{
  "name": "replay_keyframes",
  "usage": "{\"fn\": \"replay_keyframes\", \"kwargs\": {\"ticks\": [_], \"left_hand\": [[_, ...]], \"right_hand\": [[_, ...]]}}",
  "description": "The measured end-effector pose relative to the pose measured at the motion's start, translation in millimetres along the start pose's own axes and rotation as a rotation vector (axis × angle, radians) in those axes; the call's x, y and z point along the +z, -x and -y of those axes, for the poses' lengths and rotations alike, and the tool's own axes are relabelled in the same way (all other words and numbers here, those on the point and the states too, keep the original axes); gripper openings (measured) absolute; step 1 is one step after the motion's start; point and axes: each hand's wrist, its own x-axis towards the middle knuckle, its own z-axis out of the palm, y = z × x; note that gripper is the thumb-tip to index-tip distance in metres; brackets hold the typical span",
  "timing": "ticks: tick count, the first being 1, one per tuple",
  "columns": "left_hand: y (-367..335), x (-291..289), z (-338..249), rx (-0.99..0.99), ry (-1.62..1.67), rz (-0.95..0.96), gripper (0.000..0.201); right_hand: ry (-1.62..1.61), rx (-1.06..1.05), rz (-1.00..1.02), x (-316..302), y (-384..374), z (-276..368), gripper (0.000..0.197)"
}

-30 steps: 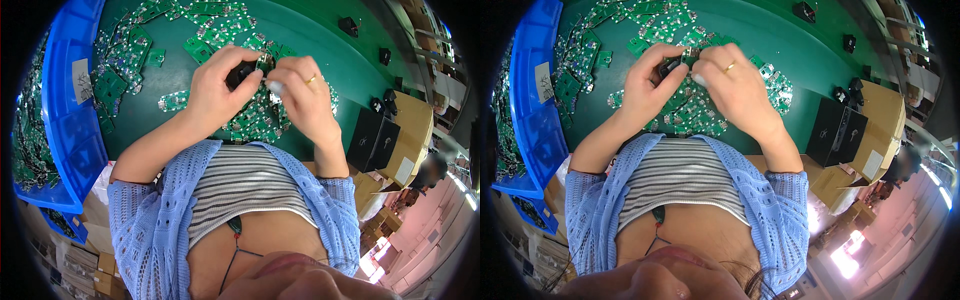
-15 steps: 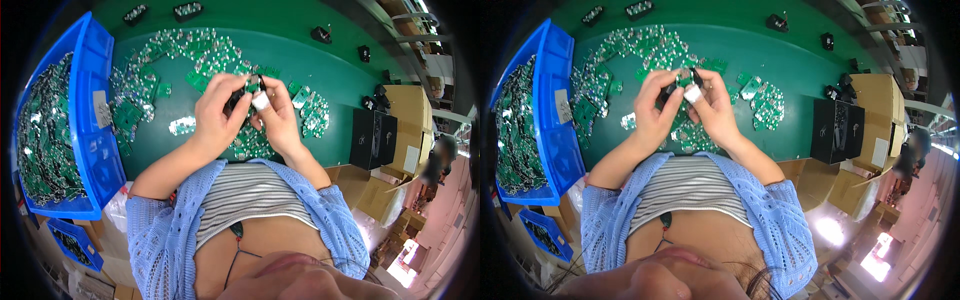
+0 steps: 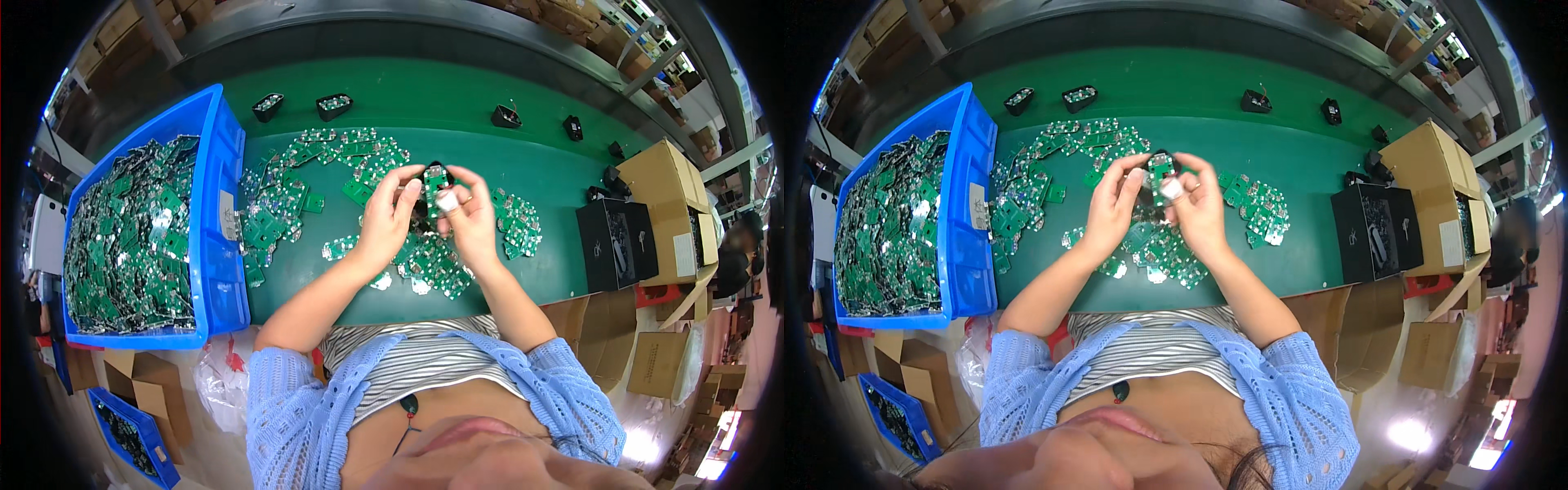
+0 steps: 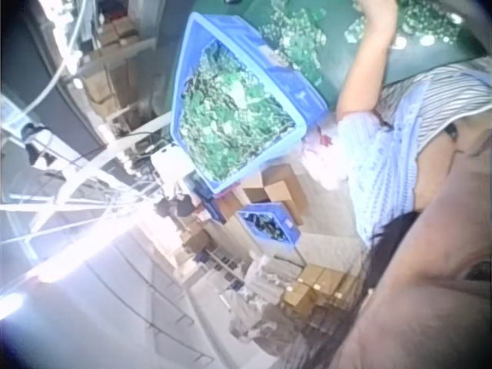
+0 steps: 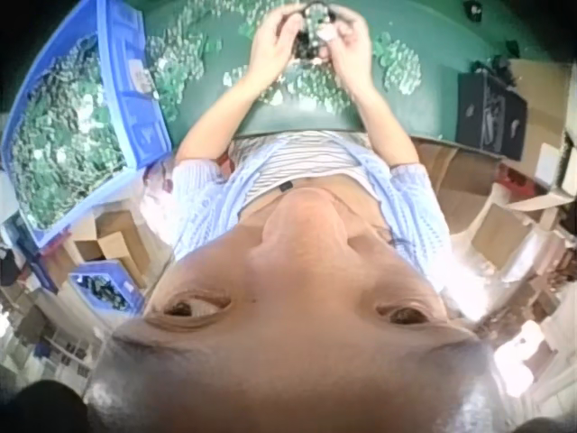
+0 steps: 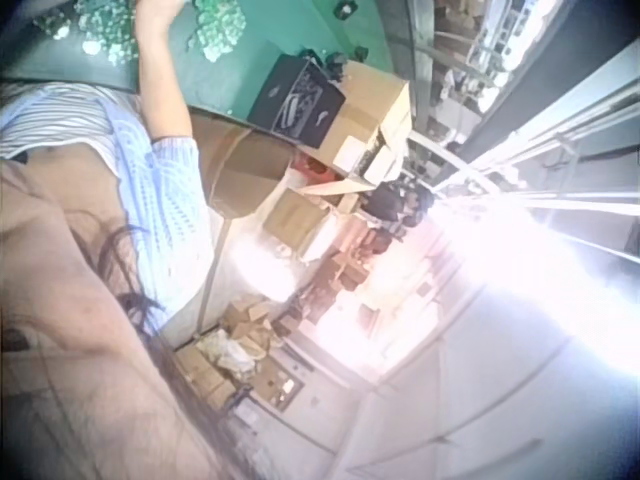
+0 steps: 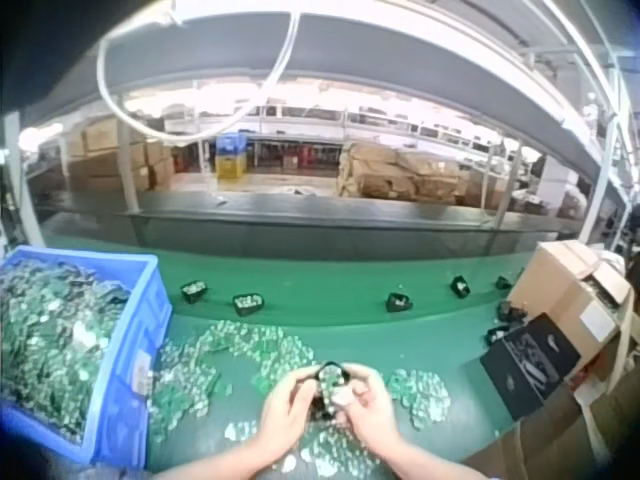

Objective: Assembling electronic circuit boards into black plastic enclosures on a production line.

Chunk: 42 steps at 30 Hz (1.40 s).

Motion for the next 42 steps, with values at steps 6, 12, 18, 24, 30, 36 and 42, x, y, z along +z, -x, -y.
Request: {"fn": "replay_keyframes", "kwargs": {"ticks": [6,12,18,24,30,36,42], "left_hand": [[1,-2,-5,-0.371,0.395,0.147,0.028],[-9,-18,-9,-0.405,0.437,0.246,0.029],[-4,-13,-3,-0.454,0.47,0.267,0.029],[0,-7,-3,-0.543,0.584,0.279,0.027],[7,2,0,-0.317,0.31,0.066,0.024],[8,3,-1,-0.113,0.153,0.012,0.027],[10,-3,-11,-0.271,0.34,0.102,0.03]], "right_hand": [[0.167,-0.249,0.163,-9,5,1,0.042],[0.569,-0.291,0.302,-14,7,28,0.035],[0.744,-0.776,0.323,-20,1,21,0.032],[0.806,-0.935,0.423,-30,4,16,0.033],[0.861,-0.987,0.261,-27,-5,14,0.03],[0.901,-0.94,0.131,-22,-15,19,0.025],[0.875,-0.833,0.141,-26,-18,25,0.022]]}}
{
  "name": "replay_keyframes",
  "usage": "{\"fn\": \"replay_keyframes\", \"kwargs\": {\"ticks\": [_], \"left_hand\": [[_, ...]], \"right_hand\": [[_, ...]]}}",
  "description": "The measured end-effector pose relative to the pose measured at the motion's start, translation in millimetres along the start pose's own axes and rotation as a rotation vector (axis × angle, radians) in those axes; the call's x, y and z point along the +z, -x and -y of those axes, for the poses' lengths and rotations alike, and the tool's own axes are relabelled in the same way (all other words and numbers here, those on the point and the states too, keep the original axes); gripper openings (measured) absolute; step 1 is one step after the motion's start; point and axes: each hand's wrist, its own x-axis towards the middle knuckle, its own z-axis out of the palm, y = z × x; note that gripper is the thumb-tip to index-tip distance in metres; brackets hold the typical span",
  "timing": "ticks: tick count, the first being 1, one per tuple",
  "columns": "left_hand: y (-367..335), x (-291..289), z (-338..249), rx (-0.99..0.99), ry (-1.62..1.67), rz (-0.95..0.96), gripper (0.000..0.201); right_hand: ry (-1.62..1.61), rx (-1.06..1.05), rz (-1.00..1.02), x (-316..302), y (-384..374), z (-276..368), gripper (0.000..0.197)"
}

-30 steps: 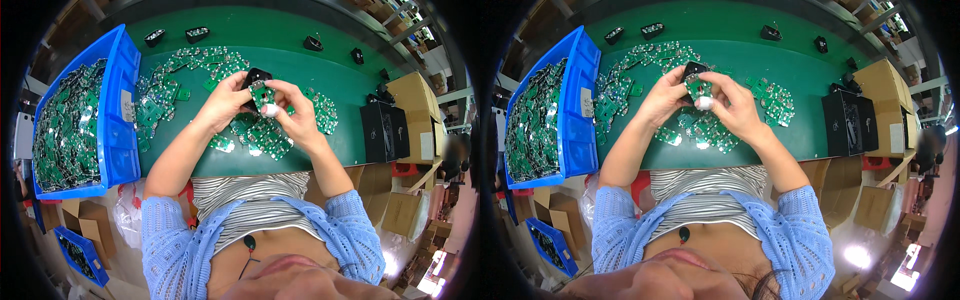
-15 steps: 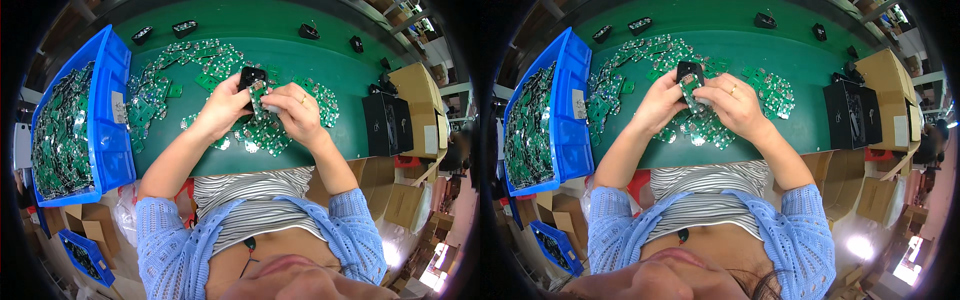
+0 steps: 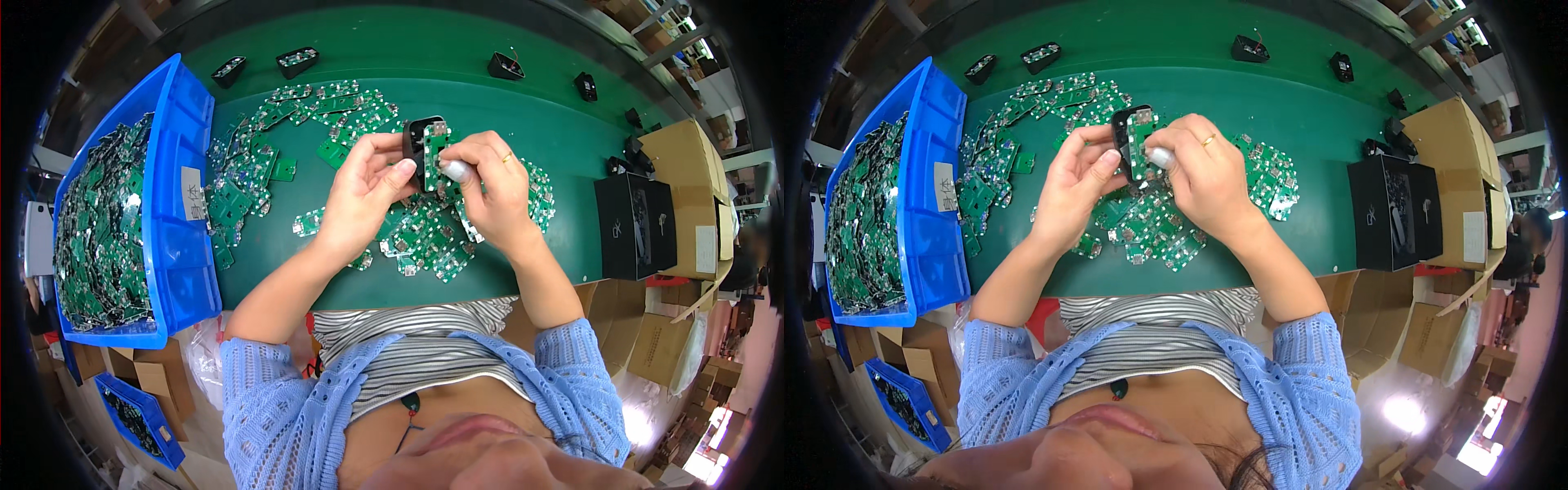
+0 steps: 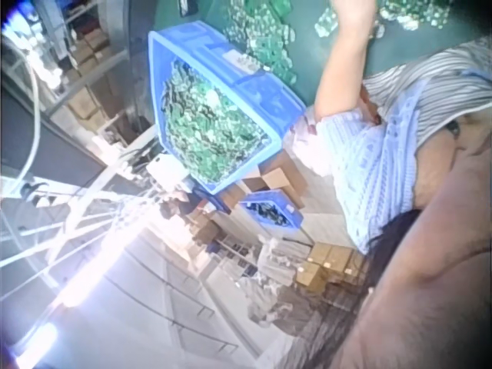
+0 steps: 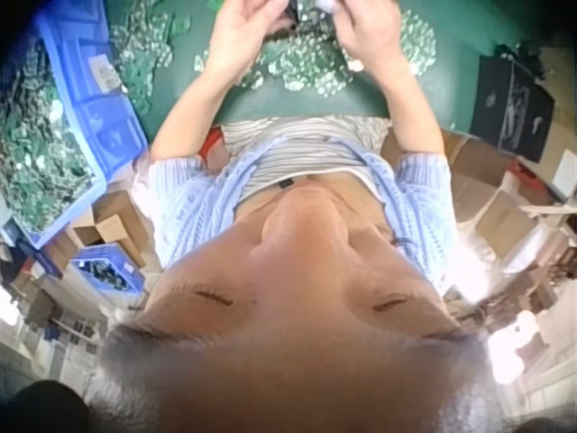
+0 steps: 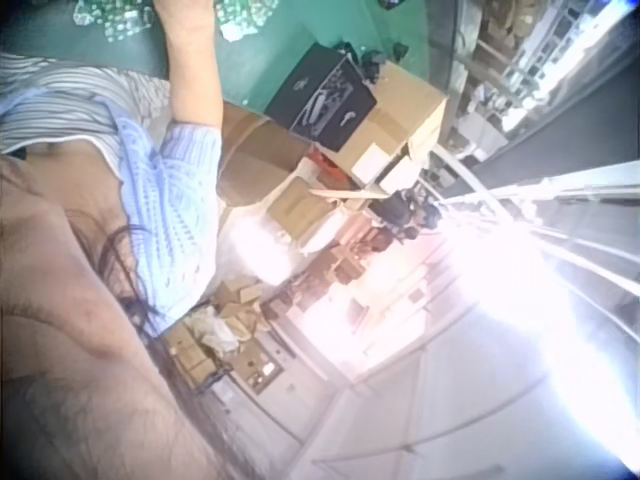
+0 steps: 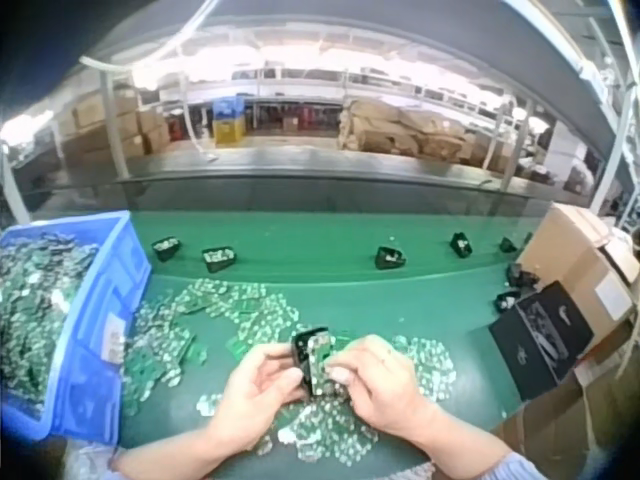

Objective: Assembling electronic circuit boards into black plastic enclosures on a production line.

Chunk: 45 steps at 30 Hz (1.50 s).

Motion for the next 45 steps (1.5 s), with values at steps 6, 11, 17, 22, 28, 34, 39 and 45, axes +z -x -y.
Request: {"fn": "replay_keyframes", "kwargs": {"ticks": [6,11,17,22,28,34,39,45], "left_hand": [[-2,5,-7,0.019,-0.017,-0.003,0.03],[1,7,0,0.136,-0.049,-0.015,0.029],[-4,5,8,0.186,-0.03,-0.066,0.024],[-4,7,4,0.097,-0.034,-0.082,0.024],[-10,14,10,0.134,-0.184,-0.005,0.024],[-93,27,-6,0.196,-0.427,0.088,0.023],[-239,-17,31,0.201,-1.027,-0.22,0.033],[-295,-38,38,-0.167,-1.145,-0.189,0.031]], "right_hand": [[0.014,-0.022,0.08,2,-2,-4,0.021],[0.066,-0.01,0.042,9,-1,3,0.022],[-0.189,0.09,-0.007,17,9,4,0.034],[-0.82,0.596,0.153,12,17,3,0.046],[-0.926,0.553,0.192,9,19,-9,0.04],[-0.347,0.335,0.095,-15,-9,-73,0.038],[0.242,0.794,-0.171,-17,-45,-205,0.05],[0.225,0.793,0.007,-1,-54,-256,0.017]]}}
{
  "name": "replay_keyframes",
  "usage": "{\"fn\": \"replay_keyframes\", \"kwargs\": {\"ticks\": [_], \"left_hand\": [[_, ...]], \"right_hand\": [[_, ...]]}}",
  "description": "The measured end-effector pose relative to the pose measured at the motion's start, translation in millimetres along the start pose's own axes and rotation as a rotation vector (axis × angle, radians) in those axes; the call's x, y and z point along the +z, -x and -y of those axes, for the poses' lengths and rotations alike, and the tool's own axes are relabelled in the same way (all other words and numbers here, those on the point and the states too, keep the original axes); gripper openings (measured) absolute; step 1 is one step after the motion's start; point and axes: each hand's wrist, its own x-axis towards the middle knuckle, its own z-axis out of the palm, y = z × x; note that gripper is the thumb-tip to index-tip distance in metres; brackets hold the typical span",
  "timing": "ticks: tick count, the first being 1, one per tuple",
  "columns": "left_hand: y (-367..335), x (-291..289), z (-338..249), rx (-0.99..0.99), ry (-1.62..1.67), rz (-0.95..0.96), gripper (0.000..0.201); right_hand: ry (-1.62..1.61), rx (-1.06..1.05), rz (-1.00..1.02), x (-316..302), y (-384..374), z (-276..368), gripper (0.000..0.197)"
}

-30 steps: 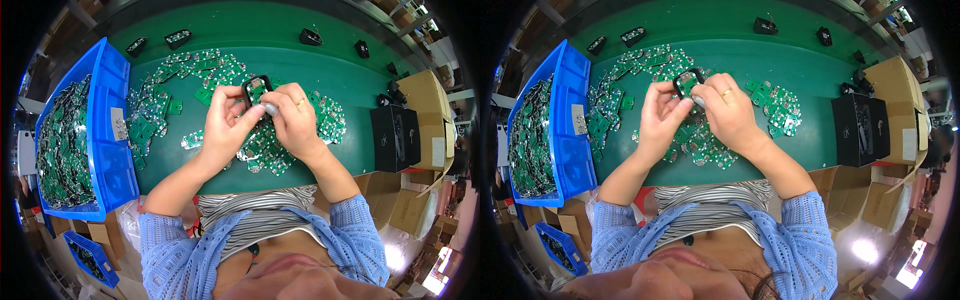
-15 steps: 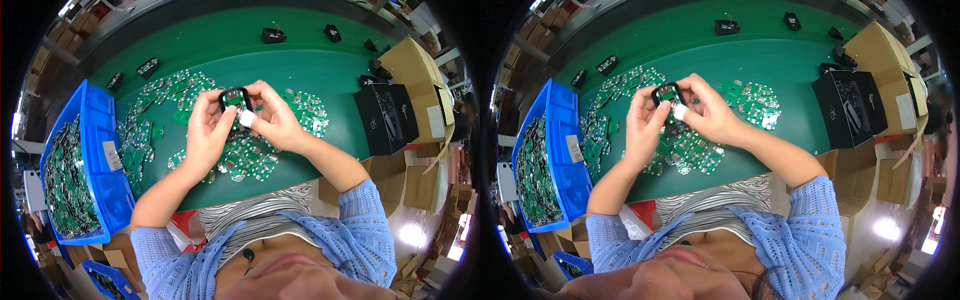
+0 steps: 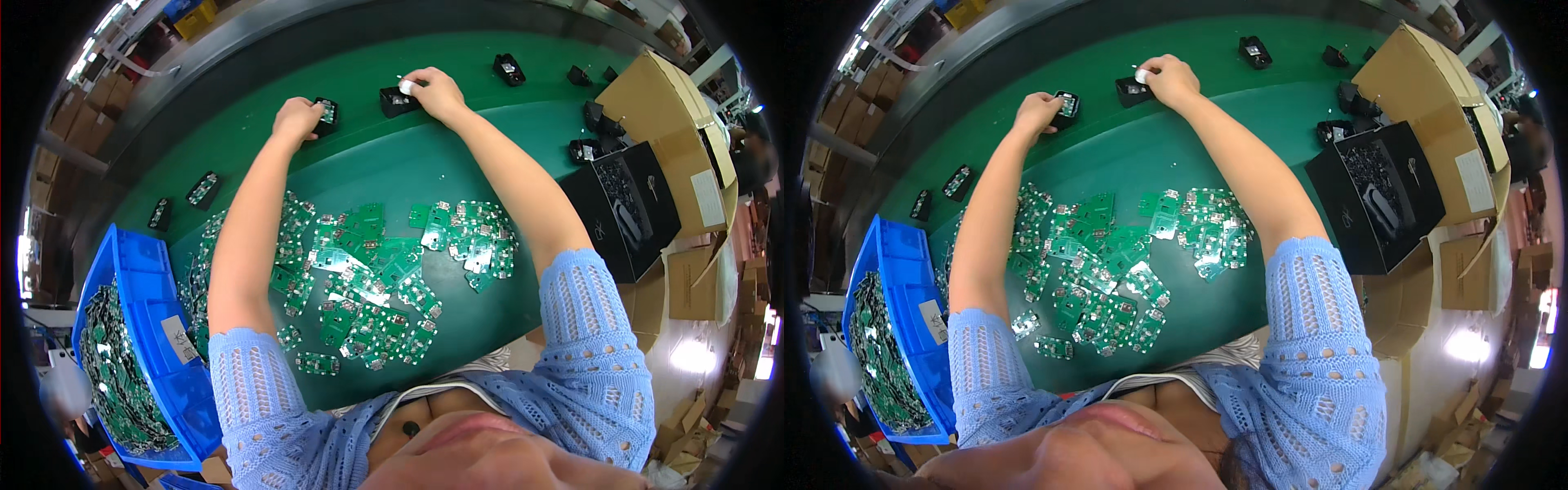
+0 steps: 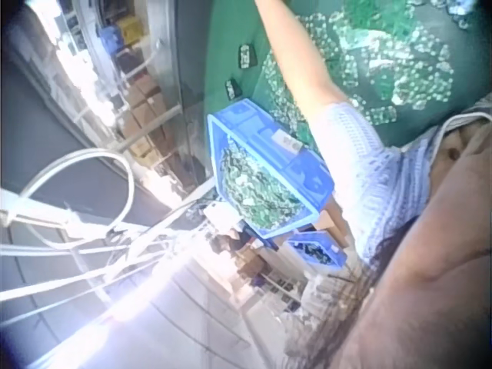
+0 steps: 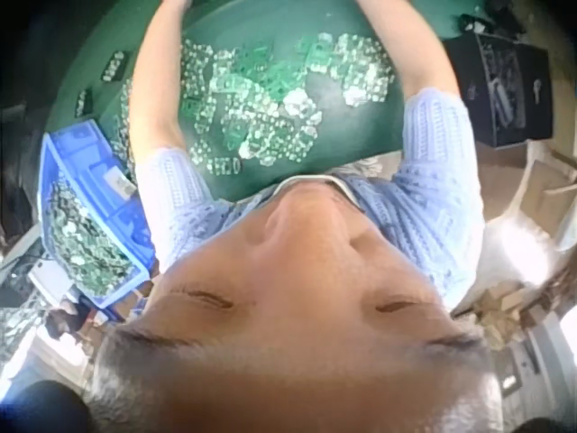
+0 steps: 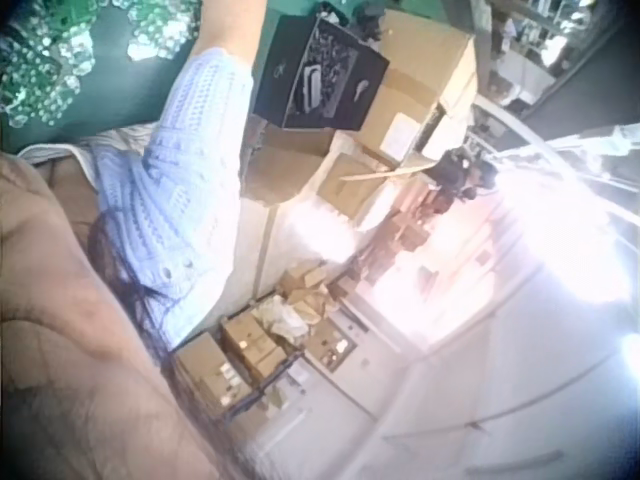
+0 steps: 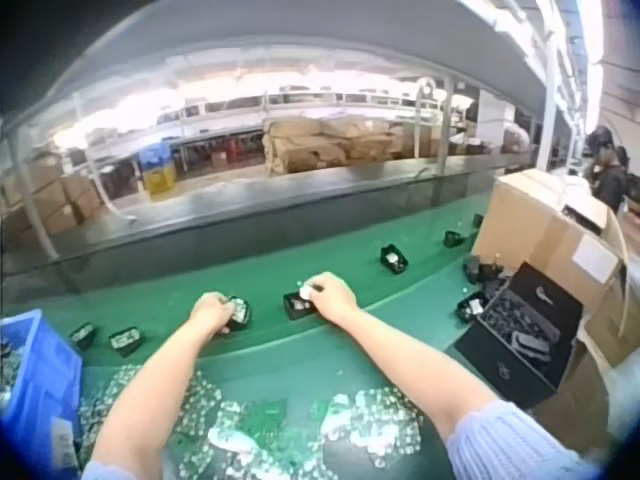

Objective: Assembling electronic circuit boards into black plastic enclosures on a production line.

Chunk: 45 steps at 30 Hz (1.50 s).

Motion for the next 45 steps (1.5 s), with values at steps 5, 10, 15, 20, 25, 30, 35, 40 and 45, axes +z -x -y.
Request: {"fn": "replay_keyframes", "kwargs": {"ticks": [5,10,15,20,25,30,35,40,45], "left_hand": [[23,10,-26,0.663,-0.365,-0.576,0.056],[140,-18,-71,0.312,0.859,0.537,0.052],[198,-32,-44,0.138,0.816,0.554,0.042],[252,-46,-3,-0.038,1.069,0.398,0.037],[277,-40,18,-0.096,1.298,0.347,0.033],[278,-29,16,0.152,0.845,0.077,0.021],[270,-34,27,0.022,0.96,0.099,0.021],[271,-27,30,0.052,0.959,0.026,0.018],[278,-28,21,0.075,0.879,-0.067,0.019]], "right_hand": [[-0.509,-0.177,-0.085,1,-3,-11,0.013],[-0.732,-0.288,0.131,-41,65,64,0.014],[-0.609,-0.364,0.006,-77,121,72,0.023],[0.292,-0.496,0.221,-97,189,51,0.04],[0.438,-0.574,0.225,-74,216,42,0.041],[0.521,-0.586,0.12,-79,213,40,0.027],[0.574,-0.643,-0.126,-98,202,78,0.016],[-0.74,-0.236,0.252,-82,233,116,0.014],[-0.846,-0.362,0.343,-53,252,147,0.021]]}}
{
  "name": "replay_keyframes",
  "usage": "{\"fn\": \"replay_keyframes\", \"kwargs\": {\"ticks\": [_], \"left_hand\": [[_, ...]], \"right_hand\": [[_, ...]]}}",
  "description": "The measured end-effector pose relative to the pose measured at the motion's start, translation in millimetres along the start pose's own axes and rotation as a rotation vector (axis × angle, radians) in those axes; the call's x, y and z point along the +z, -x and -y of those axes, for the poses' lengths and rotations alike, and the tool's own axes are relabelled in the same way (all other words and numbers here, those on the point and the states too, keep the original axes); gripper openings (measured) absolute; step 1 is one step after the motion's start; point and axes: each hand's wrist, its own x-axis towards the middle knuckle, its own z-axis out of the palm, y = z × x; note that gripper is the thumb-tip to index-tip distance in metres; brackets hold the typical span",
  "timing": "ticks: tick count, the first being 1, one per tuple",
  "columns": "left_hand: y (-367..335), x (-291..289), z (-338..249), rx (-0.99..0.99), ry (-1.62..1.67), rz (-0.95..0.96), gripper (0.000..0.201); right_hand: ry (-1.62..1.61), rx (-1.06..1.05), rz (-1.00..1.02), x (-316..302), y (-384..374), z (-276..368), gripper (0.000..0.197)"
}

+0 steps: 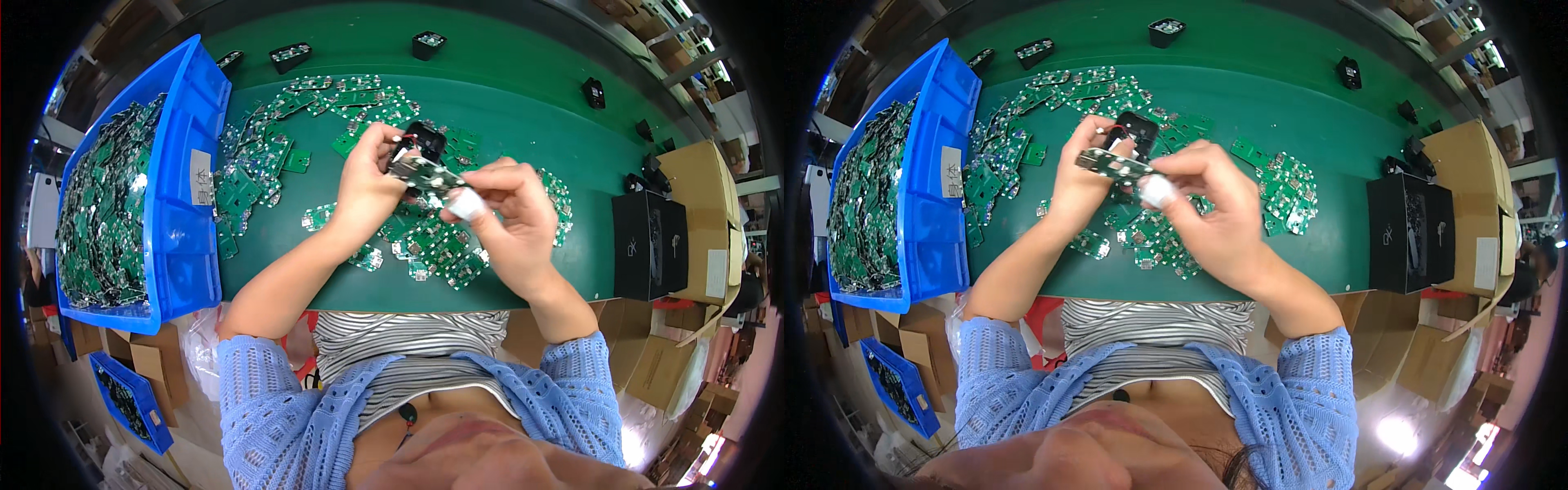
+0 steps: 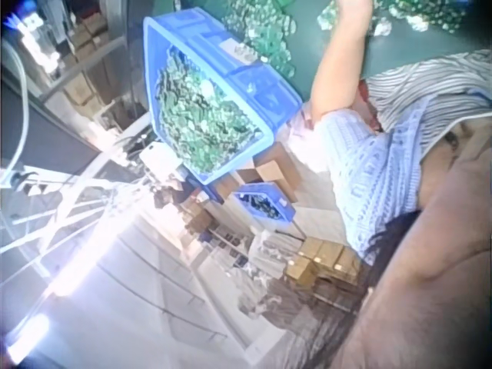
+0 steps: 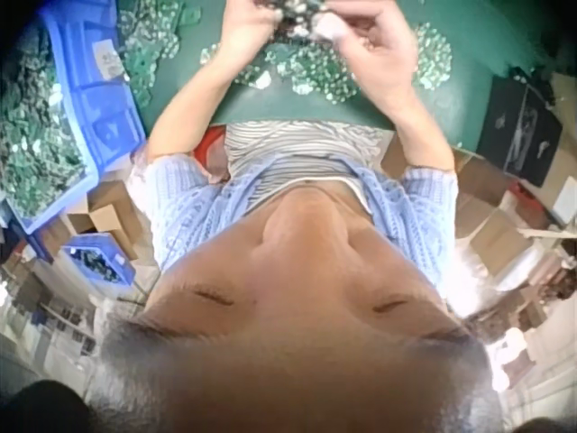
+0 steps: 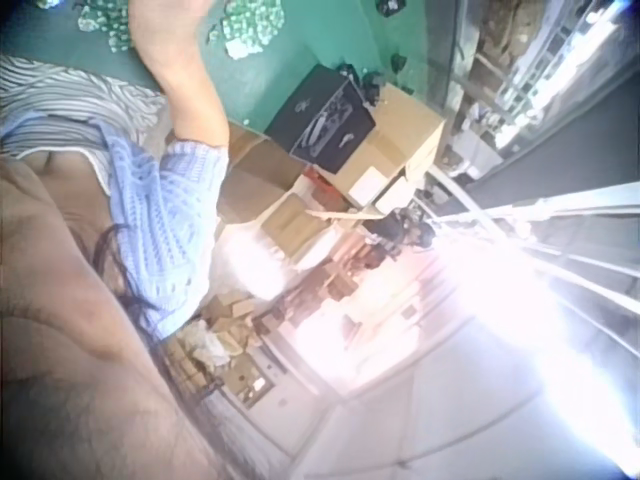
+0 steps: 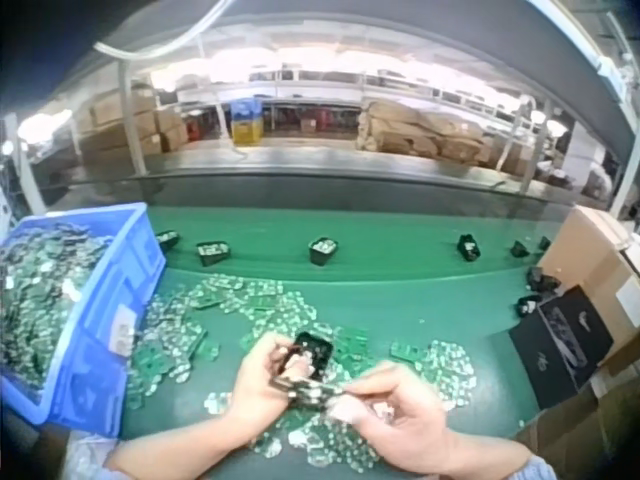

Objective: Assembling electronic circuit boards into black plastic enclosures on a production line.

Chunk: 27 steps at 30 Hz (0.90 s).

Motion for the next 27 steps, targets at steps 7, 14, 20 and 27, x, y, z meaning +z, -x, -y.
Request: {"fn": "replay_keyframes", "kwargs": {"ticks": [7,14,20,27], "left_hand": [[4,-3,2,0.124,-0.221,-0.026,0.02],[6,-3,3,0.132,-0.144,-0.005,0.029],[4,-1,16,0.303,-0.179,-0.055,0.02],[5,0,15,0.307,-0.173,-0.073,0.019]], "right_hand": [[0.142,-0.071,0.094,16,-4,-12,0.022],[-0.152,0.095,-0.076,16,-10,-10,0.019],[-0.184,0.176,-0.077,11,-14,-12,0.018],[-0.29,0.213,-0.099,2,-16,-12,0.017]]}}
